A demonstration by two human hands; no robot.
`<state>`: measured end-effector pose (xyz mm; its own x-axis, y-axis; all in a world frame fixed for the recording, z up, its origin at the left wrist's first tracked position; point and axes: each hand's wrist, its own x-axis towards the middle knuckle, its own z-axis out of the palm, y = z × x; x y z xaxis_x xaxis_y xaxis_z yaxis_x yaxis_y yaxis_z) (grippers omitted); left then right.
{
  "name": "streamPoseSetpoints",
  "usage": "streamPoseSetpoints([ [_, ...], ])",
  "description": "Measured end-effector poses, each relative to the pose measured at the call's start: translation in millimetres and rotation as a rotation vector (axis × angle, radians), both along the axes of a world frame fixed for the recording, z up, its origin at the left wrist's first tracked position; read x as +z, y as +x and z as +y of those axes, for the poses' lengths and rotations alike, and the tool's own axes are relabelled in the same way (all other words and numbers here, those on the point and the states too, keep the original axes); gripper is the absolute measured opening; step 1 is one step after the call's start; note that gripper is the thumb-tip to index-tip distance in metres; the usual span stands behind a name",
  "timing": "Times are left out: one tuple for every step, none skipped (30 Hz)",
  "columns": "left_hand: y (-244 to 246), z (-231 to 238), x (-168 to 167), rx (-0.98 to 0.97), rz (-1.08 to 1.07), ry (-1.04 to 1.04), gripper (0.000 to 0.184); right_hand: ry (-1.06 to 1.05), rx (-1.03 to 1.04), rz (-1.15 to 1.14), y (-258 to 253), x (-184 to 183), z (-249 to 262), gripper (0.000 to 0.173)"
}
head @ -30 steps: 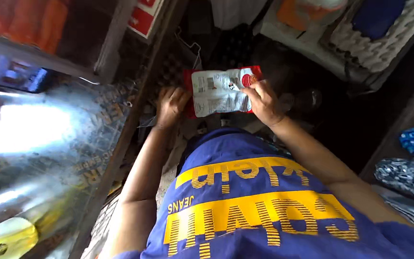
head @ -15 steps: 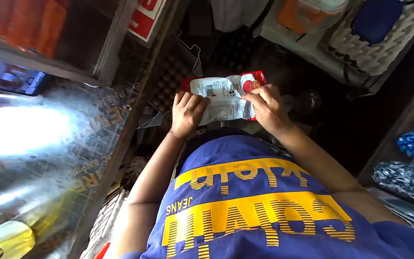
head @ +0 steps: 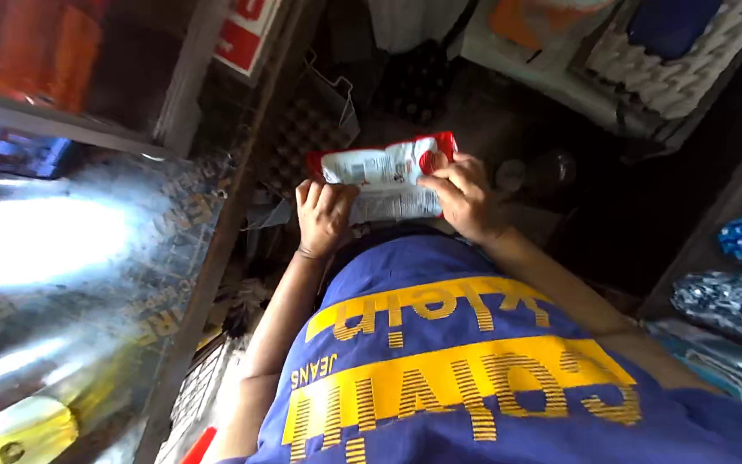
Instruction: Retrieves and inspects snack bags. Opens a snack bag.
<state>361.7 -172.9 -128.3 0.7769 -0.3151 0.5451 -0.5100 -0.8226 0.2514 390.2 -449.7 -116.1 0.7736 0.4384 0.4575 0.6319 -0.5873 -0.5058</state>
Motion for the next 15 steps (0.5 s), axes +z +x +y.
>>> streamPoseSetpoints([
  [-4.6, 2.0, 8.6, -0.012, 0.0, -0.009, 0.012, 0.004, 0.003, 0.008, -2.9, 7.6, 1.4, 0.023],
  [-2.5, 3.8, 17.8, -0.021, -0.026, -0.018, 0.012, 0.008, 0.007, -0.015, 1.1, 17.3, 1.8, 0.022],
  [-2.9, 5.8, 26.4, -0.024, -0.049, -0.024, 0.012, 0.013, 0.016, -0.05, 2.6, 26.5, 1.6, 0.021],
  [-4.1, 8.3, 29.6, -0.025, -0.063, -0.025, 0.011, 0.022, 0.033, -0.077, 2.5, 29.5, 1.1, 0.02],
  [-2.4, 11.4, 25.1, -0.024, -0.052, -0.008, 0.011, 0.014, 0.055, -0.07, 4.7, 22.7, 0.9, 0.02],
  [-1.8, 13.9, 14.8, -0.03, 0.003, 0.016, 0.013, -0.007, 0.082, -0.018, 6.3, 7.7, 1.8, 0.021],
  [-4.5, 15.0, 3.8, -0.039, 0.097, 0.041, 0.016, -0.015, 0.112, 0.067, 4.4, -7.8, 4.0, 0.022],
  [-3.8, 15.1, -4.8, -0.034, 0.157, 0.05, 0.018, -0.018, 0.136, 0.123, 5.6, -16.4, 6.4, 0.023],
  [1.1, 15.2, -9.2, -0.01, 0.151, 0.043, 0.018, -0.014, 0.144, 0.114, 12.1, -17.8, 8.9, 0.023],
  [0.4, 15.9, -9.3, 0.015, 0.129, 0.026, 0.017, 0.002, 0.141, 0.08, 14.1, -15.0, 10.9, 0.023],
  [-5.3, 16.7, -5.8, 0.033, 0.124, 0.012, 0.016, 0.011, 0.129, 0.059, 10.2, -10.5, 12.5, 0.023],
  [-10.5, 16.6, -0.9, 0.041, 0.144, 0.002, 0.016, 0.012, 0.111, 0.058, 5.2, -6.5, 13.6, 0.023],
  [-8.5, 15.5, 2.4, 0.038, 0.165, -0.008, 0.017, 0.013, 0.097, 0.052, 6.4, -4.0, 14.3, 0.023],
  [-2.4, 13.4, 3.5, 0.025, 0.182, -0.016, 0.02, 0.015, 0.095, 0.043, 11.4, -3.3, 15.2, 0.023],
  [1.8, 9.7, 4.1, 0.002, 0.208, -0.023, 0.025, 0.018, 0.108, 0.047, 13.0, -3.2, 17.1, 0.024],
])
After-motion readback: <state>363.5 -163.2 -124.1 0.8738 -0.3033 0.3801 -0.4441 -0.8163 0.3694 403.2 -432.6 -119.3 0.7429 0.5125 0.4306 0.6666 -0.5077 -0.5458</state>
